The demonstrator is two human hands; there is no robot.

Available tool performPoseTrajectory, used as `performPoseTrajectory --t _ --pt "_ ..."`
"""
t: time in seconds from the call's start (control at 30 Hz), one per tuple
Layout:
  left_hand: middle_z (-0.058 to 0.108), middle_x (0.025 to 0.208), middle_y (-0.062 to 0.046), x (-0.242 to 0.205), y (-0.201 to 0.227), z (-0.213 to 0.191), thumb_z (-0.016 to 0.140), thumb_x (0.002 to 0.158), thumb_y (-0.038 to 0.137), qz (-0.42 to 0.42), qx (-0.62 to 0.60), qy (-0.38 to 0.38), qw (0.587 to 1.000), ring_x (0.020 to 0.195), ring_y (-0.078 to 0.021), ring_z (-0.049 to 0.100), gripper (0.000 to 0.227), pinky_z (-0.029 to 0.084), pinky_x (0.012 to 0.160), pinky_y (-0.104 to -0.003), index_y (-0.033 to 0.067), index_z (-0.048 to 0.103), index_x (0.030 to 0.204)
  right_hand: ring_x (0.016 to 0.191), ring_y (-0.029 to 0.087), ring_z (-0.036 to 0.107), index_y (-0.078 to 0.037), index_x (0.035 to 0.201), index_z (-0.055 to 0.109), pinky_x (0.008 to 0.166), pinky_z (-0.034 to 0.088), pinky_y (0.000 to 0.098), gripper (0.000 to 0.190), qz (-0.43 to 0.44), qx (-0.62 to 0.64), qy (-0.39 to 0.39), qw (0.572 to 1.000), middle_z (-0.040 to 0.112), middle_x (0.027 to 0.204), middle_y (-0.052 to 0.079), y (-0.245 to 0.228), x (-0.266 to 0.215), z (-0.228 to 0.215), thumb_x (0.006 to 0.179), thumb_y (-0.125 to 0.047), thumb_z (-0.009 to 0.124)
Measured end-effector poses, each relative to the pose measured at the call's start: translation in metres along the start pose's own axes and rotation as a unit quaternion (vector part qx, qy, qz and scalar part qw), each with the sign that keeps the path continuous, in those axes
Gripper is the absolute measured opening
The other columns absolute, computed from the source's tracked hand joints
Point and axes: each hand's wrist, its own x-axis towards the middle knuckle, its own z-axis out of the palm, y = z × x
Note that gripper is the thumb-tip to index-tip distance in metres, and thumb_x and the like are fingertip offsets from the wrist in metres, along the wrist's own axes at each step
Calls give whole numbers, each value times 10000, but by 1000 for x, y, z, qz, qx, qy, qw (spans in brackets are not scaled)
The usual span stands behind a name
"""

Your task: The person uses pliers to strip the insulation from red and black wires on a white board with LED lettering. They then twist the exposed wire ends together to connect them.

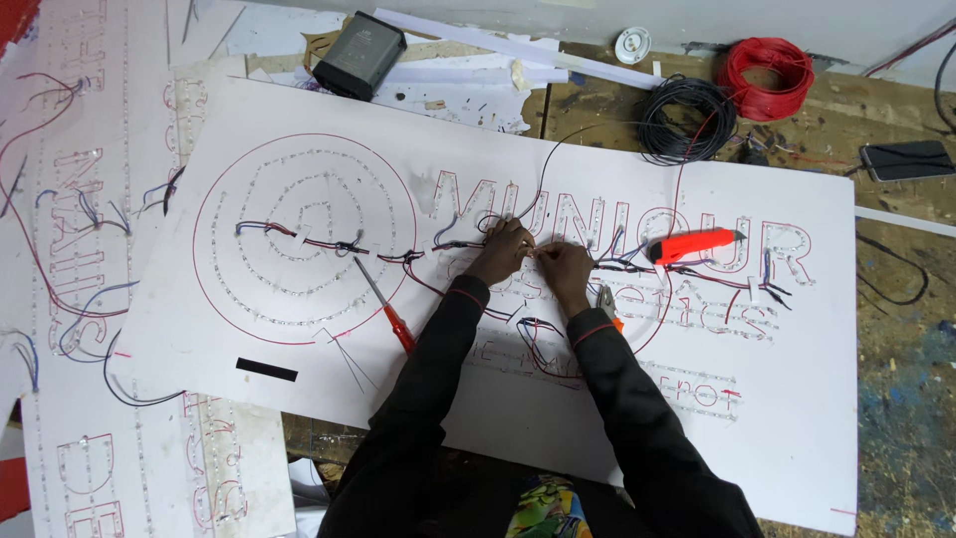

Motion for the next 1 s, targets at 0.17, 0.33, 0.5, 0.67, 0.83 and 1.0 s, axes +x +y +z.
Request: performPoseTrajectory --t 0.17,0.33,0.5,0.67,0.83,1.0 --pt "565 1160 9 2 -10 9 754 1047 268 -6 -15 3 1000 1162 -311 562 112 462 997 -489 254 676 1126 846 332 751 -143 962 784 713 547 460 77 -228 -153 128 953 734 836 89 15 -17 6 1012 -180 737" --pt "575 1116 -25 5 -15 15 781 1019 265 6 -31 25 999 1111 -361 586 141 478 974 -540 247 662 1092 954 378 708 -158 1035 739 774 567 524 72 -263 -151 84 949 679 991 93 12 -10 -4 991 -216 733" --pt "559 1052 -19 7 -16 15 790 1009 241 27 -45 52 997 1046 -360 591 188 472 941 -533 259 624 1097 990 396 663 -160 1102 672 812 540 547 151 -285 -118 26 951 621 989 92 17 9 -3 1126 -295 608" --pt "577 1027 -58 6 -15 19 798 1006 245 31 -26 83 996 1006 -399 607 198 478 893 -545 214 621 1090 998 433 711 -93 1118 725 845 535 556 169 -206 -53 -91 973 706 975 145 21 31 -6 1132 -261 706" --pt "611 1096 -136 4 -11 20 793 994 259 17 24 78 997 1032 -447 624 244 498 897 -558 139 610 1102 995 430 797 -128 1165 809 883 572 568 160 -92 -34 -152 983 808 976 144 1 46 -15 1126 -265 734" --pt "626 1135 -127 4 -13 18 774 987 220 13 -9 62 998 1083 -445 627 206 492 925 -556 128 654 1127 1048 523 786 -152 1278 739 914 583 627 185 -70 45 -91 992 819 1022 209 14 25 -23 1148 -271 683"
